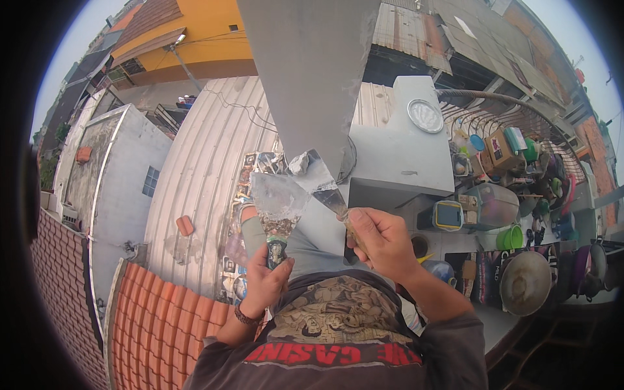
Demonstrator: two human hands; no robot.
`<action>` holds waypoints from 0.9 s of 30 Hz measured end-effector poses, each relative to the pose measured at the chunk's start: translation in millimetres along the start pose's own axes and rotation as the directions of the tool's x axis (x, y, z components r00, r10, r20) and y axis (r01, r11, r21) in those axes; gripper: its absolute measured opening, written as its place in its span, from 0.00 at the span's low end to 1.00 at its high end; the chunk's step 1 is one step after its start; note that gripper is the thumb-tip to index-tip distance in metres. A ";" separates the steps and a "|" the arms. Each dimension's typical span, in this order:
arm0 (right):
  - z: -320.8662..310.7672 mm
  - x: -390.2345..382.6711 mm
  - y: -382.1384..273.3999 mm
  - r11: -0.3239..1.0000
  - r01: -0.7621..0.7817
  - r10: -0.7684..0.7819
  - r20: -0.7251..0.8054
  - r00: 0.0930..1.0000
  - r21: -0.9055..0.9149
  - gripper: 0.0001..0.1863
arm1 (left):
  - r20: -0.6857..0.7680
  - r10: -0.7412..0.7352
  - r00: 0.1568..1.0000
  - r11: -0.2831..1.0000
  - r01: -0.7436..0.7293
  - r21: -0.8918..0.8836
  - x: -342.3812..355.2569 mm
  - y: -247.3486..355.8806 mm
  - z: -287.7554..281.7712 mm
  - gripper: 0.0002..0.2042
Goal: The person applies a white paste to a metal surface using a putty knife and a trowel. They repeatedly scoop the paste from a metal tray and spread it along the edge of the surface.
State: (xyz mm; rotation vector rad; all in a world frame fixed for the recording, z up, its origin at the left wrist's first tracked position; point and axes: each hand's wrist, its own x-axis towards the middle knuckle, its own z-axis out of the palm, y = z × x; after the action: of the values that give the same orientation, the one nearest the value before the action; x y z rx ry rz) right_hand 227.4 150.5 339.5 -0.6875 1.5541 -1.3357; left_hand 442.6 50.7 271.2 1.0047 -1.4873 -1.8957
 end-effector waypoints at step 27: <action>28.8 1.6 1.8 0.996 0.085 -0.085 0.031 0.996 0.003 0.21 | -0.229 0.170 0.958 0.985 -0.158 0.070 0.8 -8.9 11.3 0.06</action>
State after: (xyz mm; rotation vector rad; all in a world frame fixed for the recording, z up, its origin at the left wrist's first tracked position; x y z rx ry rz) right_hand 253.0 137.2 338.4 -0.7773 1.5139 -1.3818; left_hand 433.3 58.9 263.7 1.0532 -1.4388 -1.5719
